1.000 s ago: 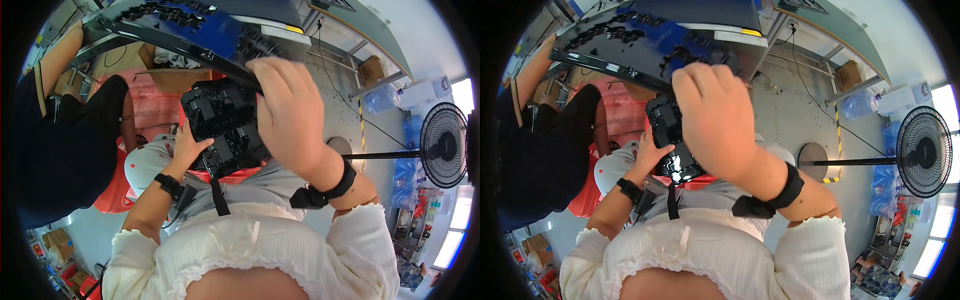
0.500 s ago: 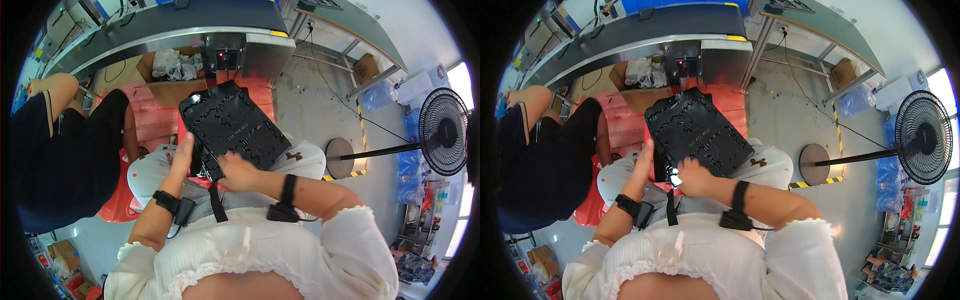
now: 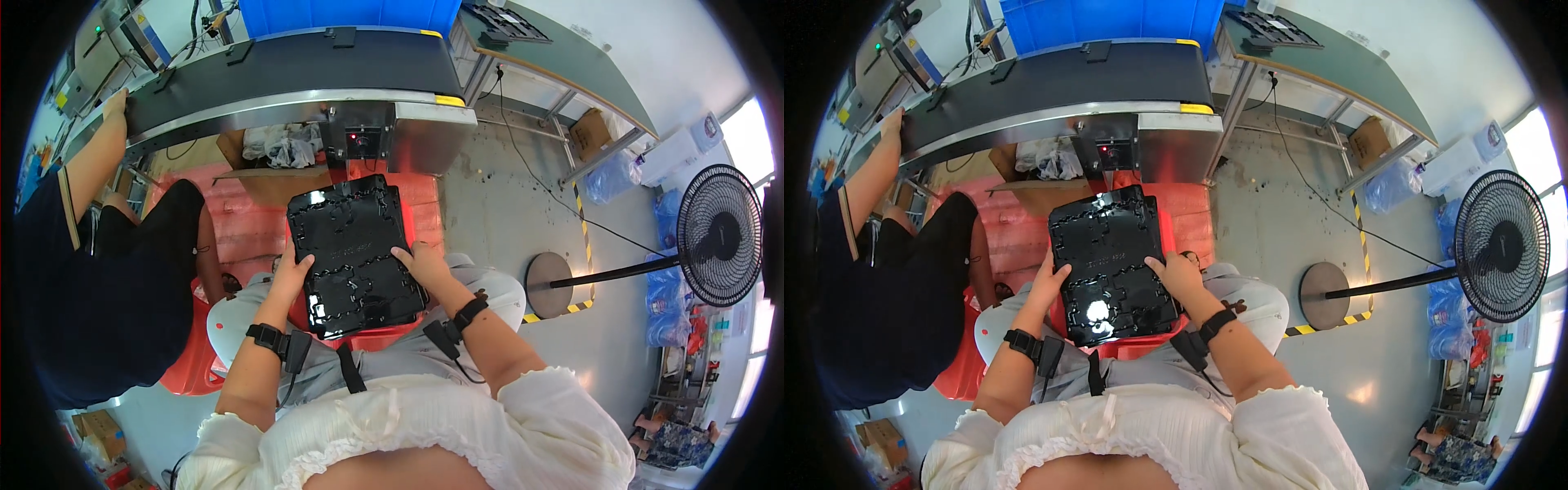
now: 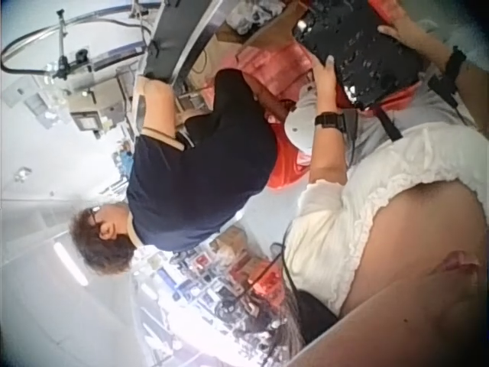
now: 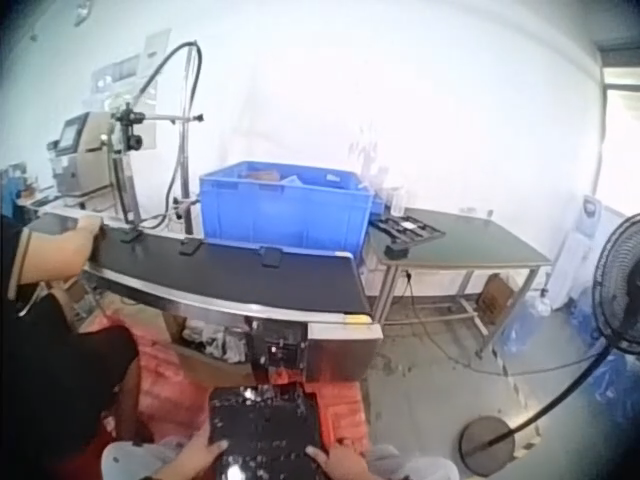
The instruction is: The recorder is assembling black plastic electronic or mechanical components while sitting at a workstation with a conveyor belt.
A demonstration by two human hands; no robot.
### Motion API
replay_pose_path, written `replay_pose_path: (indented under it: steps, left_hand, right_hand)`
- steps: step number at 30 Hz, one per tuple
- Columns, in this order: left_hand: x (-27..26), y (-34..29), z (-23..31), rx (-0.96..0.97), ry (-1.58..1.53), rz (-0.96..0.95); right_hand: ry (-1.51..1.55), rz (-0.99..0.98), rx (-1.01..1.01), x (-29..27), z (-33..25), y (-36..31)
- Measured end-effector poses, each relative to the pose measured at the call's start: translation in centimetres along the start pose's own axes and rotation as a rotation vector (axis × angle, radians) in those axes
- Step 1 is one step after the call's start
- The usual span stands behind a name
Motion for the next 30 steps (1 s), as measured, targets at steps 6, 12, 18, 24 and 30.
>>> replay_pose_path:
  steps: [6, 12, 18, 24, 30]
  left_hand:
    - [-0.4, 0.2, 0.9, -0.124, 0.11, -0.079]
    - [-2.9, 0.6, 6.2, -0.054, 0.614, -0.098]
    - [-11.1, 9.4, 23.9, 0.436, 0.491, 0.097]
    - [-8.6, 27.8, 31.5, 0.728, 0.998, 0.292]
    - [-8.0, 33.8, 32.3, 0.416, 0.958, -0.374]
  right_hand:
    - [0.103, -0.331, 0.445, -0.8, 0.6, -0.4]
    - [-0.134, -0.569, 0.174, -10.4, -9.9, -0.2]
    - [0.036, 0.597, -0.769, -27.6, -21.7, 12.4]
    - [0.072, 0.27, 0.0, -29.5, -22.2, 23.2]
    - [0.019, 0.457, -0.283, -30.6, -21.1, 21.3]
Point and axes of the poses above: each hand's wrist, its own y-axis towards the middle knuckle, its own x-axis out of the palm, z = x × y, the point moved 1 cm from there along y, towards the middle knuckle, and after that the axes turned 12 degrees about y, right-handed, at the moved point
